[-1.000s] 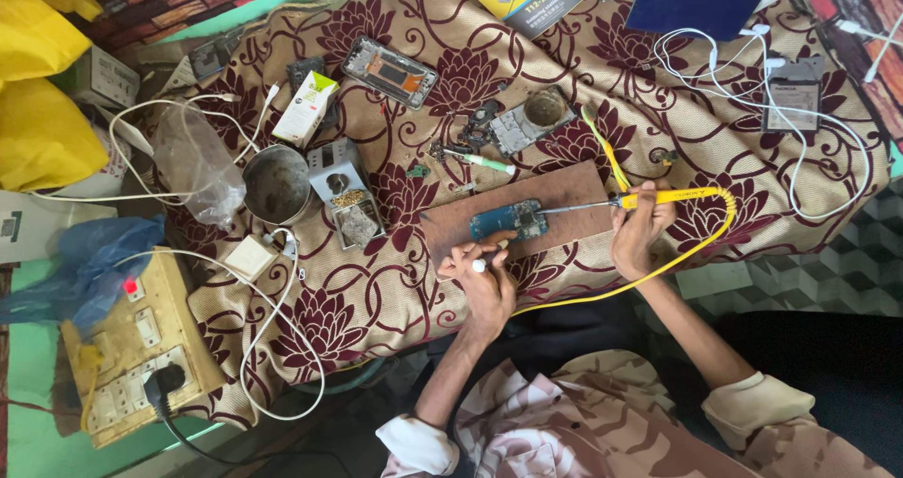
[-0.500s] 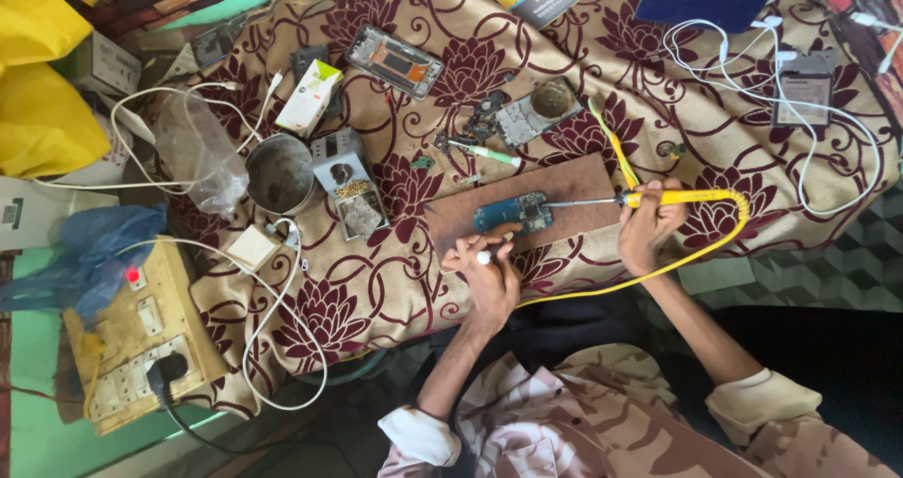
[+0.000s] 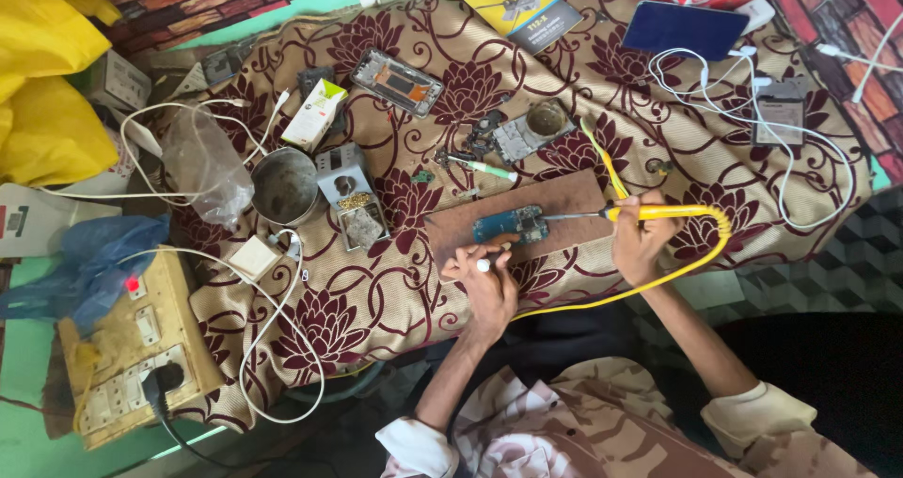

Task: The person uses a soldering iron to apply heat to a small blue circuit board while feeding solder with the other hand. The work is performed on a wooden board placed on a patterned tablecloth, with various tools and electronic parts nearby.

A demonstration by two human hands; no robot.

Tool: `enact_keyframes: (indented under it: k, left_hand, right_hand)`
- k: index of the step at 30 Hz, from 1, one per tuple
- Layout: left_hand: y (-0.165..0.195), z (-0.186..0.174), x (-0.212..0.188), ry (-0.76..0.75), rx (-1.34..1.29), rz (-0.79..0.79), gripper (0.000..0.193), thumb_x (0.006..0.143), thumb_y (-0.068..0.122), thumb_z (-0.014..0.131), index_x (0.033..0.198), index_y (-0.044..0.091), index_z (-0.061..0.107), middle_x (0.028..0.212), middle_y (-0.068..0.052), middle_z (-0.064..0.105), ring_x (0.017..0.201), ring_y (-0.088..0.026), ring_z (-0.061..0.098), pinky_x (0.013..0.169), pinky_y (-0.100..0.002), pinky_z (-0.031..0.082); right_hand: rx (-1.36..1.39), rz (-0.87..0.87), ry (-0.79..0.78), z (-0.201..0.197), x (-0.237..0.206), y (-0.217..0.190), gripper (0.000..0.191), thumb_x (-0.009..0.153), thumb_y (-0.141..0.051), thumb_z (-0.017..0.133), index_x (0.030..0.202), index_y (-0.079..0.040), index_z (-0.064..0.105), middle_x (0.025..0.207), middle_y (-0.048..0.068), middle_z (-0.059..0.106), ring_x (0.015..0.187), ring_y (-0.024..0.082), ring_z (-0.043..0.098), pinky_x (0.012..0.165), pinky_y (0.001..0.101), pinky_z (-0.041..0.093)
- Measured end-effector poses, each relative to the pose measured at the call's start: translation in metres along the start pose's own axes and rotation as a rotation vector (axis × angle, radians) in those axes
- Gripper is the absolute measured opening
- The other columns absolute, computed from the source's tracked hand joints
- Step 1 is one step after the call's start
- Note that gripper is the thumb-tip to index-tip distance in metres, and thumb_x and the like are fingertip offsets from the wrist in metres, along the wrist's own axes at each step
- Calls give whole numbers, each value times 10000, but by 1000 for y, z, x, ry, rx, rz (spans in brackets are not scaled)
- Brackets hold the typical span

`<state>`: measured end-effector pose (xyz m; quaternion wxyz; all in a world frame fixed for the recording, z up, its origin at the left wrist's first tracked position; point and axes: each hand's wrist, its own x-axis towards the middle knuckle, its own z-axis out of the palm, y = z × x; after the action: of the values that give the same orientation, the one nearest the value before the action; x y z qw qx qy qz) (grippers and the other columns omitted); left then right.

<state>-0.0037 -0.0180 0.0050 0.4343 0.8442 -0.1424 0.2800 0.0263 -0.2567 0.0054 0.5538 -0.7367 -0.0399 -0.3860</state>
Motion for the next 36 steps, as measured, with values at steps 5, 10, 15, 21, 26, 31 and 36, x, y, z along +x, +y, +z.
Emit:
enact_keyframes:
  k: [5,10,15,21,26,31,36]
  left_hand:
    - [-5,2,-4,32,-10,12,142,910,14,642,1042,45,598,1069,-88,637,995,-270,505,894,-443,275]
    - [-9,5,-9,29,-24,-31,176,899,10,651,1062,18,583,1042,-108,620,1000,-298,501,906,-451,282]
    - [-14,7,-9,59,-53,10,240,887,-5,614,1117,-32,548,1069,-79,627,1006,-269,505,892,-458,257]
    - [-10,4,-8,21,27,16,209,832,-33,600,1023,48,626,1070,-89,576,1033,-273,470,891,-445,261]
    - [-8,2,-8,-2,-23,-15,242,827,-38,596,1061,22,598,1087,-108,562,1036,-289,447,894,-449,265]
    - [-11,7,-10,34,3,21,235,841,-43,597,1062,38,600,1092,-103,575,1047,-280,471,908,-461,258]
    - [-15,8,-13,23,42,69,238,862,-25,623,1074,83,637,1108,-85,602,1064,-275,489,902,-455,266]
  right_hand:
    - [-247,-159,-116,3,8,-25,208,961,29,631,813,-13,492,712,99,630,551,142,528,526,335,413]
    - [-322,-114,-202,14,25,-51,214,949,-27,692,800,-38,539,649,85,589,512,183,531,515,362,408]
    - [-409,-125,-342,17,47,-72,233,956,-116,713,808,-26,557,618,104,545,527,230,538,523,391,415]
    - [-350,-91,-384,11,44,-77,217,984,-149,686,844,-30,571,626,87,544,533,209,534,522,380,414]
    - [-163,17,-200,9,41,-57,162,1056,-156,600,966,-29,556,679,27,564,567,110,511,522,307,397]
    - [-55,82,-97,31,70,-24,146,1104,-150,558,1058,-12,548,763,37,589,637,97,564,561,263,452]
    - [-283,-67,-104,52,86,-9,155,1106,-151,579,1071,0,585,792,79,637,667,146,649,639,328,463]
